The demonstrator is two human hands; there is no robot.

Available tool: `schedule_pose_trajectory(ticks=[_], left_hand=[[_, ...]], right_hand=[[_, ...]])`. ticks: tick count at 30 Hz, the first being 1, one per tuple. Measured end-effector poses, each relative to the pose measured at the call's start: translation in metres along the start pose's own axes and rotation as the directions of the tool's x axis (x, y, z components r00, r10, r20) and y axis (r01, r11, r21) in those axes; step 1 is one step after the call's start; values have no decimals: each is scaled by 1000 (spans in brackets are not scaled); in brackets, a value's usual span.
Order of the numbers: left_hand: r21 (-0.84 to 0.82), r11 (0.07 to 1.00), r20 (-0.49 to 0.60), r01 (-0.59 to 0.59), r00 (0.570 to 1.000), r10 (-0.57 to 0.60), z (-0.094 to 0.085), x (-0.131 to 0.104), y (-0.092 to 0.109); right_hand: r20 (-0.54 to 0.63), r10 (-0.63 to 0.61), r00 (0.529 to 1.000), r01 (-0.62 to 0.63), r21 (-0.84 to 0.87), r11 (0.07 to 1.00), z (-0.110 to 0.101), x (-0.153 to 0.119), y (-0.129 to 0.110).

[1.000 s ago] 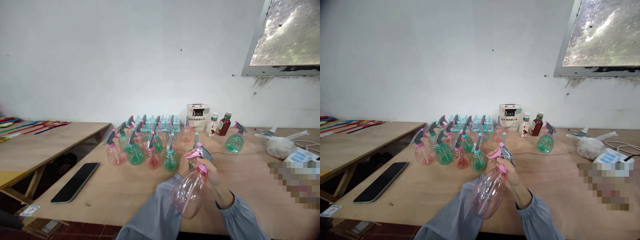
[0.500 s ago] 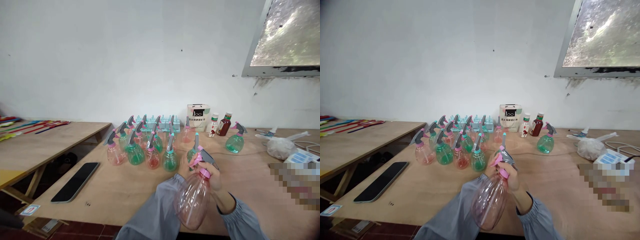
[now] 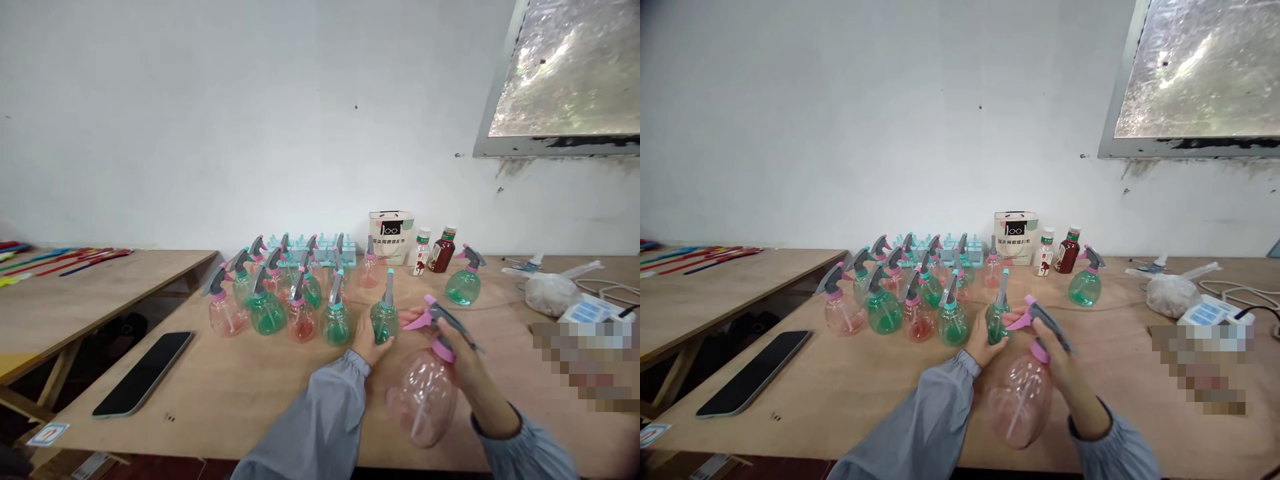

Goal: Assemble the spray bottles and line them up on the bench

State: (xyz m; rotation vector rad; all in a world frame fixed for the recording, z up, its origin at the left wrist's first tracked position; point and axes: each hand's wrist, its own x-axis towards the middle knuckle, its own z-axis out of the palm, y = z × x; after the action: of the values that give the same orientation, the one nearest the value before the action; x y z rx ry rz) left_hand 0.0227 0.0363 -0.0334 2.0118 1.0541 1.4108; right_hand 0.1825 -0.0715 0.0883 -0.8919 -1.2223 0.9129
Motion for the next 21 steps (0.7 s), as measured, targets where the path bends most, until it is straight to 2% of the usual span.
schedule_pose_trajectory(ticks=[2, 4, 7, 9, 12, 18, 21], left_hand=[[11, 1000, -2, 16, 1000, -16, 0, 0, -2], [19, 1000, -6, 20, 1000, -20, 0, -1, -2], [34, 999, -10, 16, 1000, -15, 0, -1, 0], [41, 999, -12, 21, 1000, -20, -1, -1, 0], [39, 999, -1, 33, 999, -32, -1, -1, 0], [43, 999, -18, 10, 1000, -9, -1, -1, -2], [34, 999, -18, -5, 1000, 6, 0, -1, -2]], right_hand=[[-194, -56, 980, 16, -203, 979, -41, 7, -1], [-375, -158, 913, -1, -390, 921, -85, 14, -4], [-478, -230, 848, -43, -495, 868, -139, 24, -8], [-523, -219, 824, -89, -501, 861, -164, 30, -6], [-537, -226, 813, -106, -518, 849, -187, 42, 4], [-477, -358, 803, -26, -628, 778, -208, 72, 24], [-444, -334, 831, -25, -630, 776, -216, 88, 31]])
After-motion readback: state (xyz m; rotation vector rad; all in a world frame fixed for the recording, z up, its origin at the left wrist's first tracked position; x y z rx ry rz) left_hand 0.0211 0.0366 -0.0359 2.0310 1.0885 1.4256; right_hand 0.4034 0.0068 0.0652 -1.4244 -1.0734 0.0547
